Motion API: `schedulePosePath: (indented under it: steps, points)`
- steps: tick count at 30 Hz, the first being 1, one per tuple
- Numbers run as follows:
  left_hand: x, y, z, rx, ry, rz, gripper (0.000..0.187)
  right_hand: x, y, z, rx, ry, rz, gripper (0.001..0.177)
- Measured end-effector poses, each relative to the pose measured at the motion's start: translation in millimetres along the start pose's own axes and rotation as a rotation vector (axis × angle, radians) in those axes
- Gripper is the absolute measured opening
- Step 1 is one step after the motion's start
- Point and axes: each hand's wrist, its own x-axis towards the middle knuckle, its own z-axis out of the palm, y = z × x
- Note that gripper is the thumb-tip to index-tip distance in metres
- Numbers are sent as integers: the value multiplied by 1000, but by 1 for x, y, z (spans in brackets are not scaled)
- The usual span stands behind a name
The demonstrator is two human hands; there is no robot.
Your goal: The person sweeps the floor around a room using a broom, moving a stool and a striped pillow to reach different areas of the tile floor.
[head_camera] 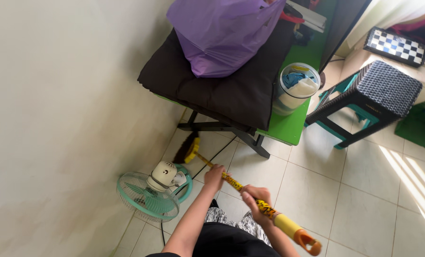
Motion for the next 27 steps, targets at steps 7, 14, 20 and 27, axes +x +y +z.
schedulePosePath:
  steps: [7, 14, 20, 27]
  points:
    - [-8, 87, -4, -195, -127, 132, 37, -11, -45, -46, -131, 73, 63, 28]
    - [-33, 150, -39, -258, -23, 447, 33, -45, -66, -73, 283, 426, -62, 33]
    - [-31, 131, -44, -116, -23, 478, 27, -57, -63, -52, 439, 517, -245, 32]
    - [-27, 67, -14, 50, -8, 326, 33, -70, -32, -21, 176, 316, 7, 33]
